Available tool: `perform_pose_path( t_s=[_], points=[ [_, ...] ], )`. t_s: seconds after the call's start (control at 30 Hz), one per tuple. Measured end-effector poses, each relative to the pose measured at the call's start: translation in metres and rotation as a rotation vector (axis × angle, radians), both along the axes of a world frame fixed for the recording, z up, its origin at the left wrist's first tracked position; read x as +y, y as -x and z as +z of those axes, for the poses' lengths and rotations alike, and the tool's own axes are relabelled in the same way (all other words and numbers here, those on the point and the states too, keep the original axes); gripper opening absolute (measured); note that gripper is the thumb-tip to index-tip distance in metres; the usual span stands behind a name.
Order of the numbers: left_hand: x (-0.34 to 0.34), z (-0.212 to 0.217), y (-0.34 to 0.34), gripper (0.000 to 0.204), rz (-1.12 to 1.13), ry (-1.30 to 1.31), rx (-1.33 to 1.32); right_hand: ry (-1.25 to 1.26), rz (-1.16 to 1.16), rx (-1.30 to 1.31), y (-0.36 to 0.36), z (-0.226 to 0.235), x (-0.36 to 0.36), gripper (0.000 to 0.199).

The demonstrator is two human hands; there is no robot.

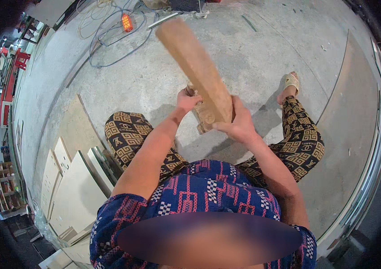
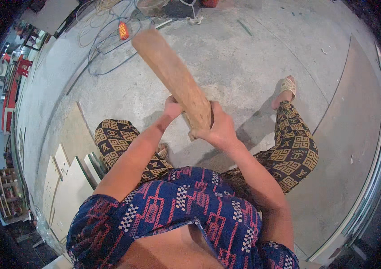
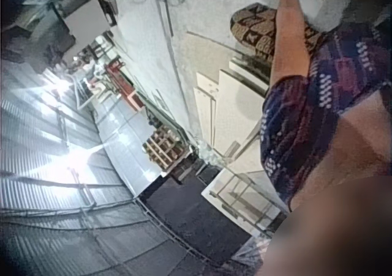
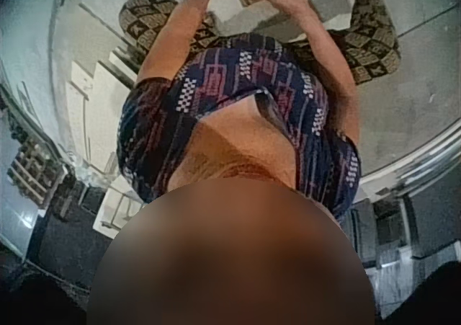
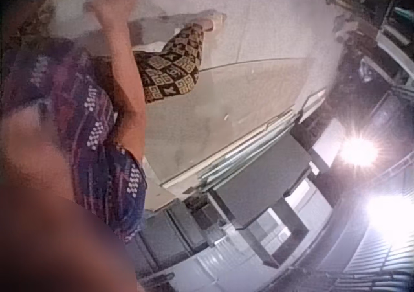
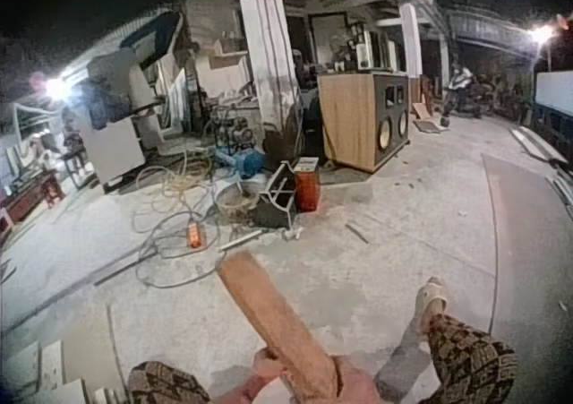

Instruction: The person carves a hole into a piece of wood using a handheld carving tool.

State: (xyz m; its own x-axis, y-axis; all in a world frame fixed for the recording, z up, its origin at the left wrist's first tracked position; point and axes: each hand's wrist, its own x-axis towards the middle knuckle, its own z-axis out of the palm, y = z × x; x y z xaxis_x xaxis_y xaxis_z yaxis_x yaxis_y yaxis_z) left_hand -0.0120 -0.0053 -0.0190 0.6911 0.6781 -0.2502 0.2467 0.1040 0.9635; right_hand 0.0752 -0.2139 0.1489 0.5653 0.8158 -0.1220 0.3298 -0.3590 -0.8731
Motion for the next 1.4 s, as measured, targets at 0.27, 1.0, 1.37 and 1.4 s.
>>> perform_pose_path(
  t_s=[0.27,1.0,1.37,1.4],
  points=[
    [0.013,-0.018,0.003,0.039,-0.141,-0.472,-0.060,0.366,0.109,-0.109,-0.002,-0.042,0.005,0.069],
    [0.117,0.168,0.083,0.017,0.471,-0.032,0.073,0.641,-0.247,-0.502,-0.057,-0.191,0.000,0.055],
    [0.121,0.155,0.086,0.018,0.446,0.001,-0.008,0.867,0.074,-0.280,0.002,-0.233,0.043,0.122],
    [0.123,0.154,0.090,0.018,0.456,-0.008,-0.013,0.898,0.060,-0.334,0.004,-0.234,0.048,0.126]
  ],
)
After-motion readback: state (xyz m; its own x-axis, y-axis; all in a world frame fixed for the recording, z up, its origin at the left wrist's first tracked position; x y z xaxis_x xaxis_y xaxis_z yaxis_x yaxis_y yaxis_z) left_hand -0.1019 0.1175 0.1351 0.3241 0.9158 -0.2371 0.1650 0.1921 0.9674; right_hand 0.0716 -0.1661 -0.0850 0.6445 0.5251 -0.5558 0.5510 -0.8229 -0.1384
